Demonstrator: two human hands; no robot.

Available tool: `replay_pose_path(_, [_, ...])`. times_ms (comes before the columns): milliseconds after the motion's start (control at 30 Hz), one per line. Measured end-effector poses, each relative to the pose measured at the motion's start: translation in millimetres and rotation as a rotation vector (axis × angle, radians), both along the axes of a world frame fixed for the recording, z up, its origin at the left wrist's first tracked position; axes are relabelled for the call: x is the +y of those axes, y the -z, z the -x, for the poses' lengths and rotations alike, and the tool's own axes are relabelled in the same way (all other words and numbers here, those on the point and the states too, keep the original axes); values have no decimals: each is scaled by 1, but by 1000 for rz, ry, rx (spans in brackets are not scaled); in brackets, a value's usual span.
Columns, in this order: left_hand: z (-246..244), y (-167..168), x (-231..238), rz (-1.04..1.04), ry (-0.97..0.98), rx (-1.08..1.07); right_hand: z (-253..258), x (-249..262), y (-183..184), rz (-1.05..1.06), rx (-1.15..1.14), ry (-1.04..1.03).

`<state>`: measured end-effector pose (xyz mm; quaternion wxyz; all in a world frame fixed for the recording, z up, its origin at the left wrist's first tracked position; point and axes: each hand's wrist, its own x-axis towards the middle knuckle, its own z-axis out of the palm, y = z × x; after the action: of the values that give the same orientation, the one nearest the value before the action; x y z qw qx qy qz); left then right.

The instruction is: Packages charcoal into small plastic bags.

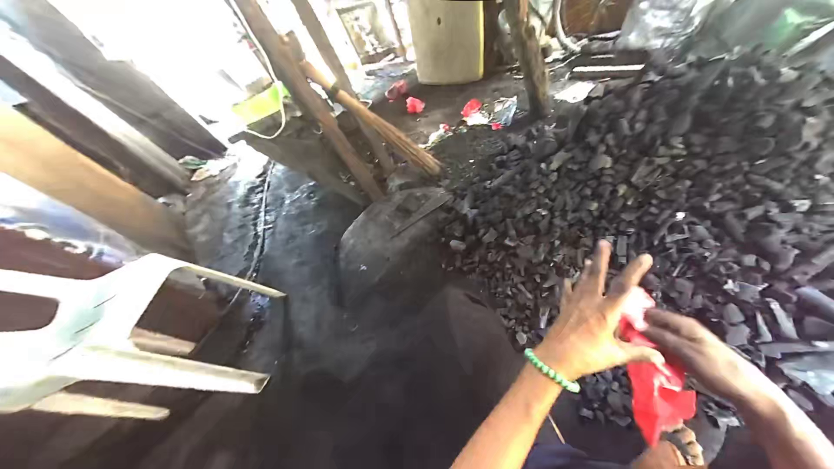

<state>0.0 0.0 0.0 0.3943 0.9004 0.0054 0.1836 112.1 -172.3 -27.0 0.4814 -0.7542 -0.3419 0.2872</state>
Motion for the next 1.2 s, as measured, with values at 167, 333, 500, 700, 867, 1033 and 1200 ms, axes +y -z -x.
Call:
replay_pose_path(167, [-17,14,8,260,205,381,-11,-12,11,-91,316,-132])
replay_pose_path(333, [-6,35,39,593,-144,251,-41,-62,43,-502,553,92])
replay_pose_path(500, [-15,59,44,702,-341,157,-26,-47,65,-675,740,357])
replay_pose_path(700, [-18,70,40,146,-507,232,-10,-15,61,-137,434,294])
replay_pose_path(867, [-18,44,5,131,-370,387,5,17,63,-302,526,555])
replay_pose_path(1033, [-26,58,-10,553,-8,589,19,37,42,-357,889,411])
replay_pose_path(1200, [-21,47,3,1187,-19,453,1,23,47,-305,790,333])
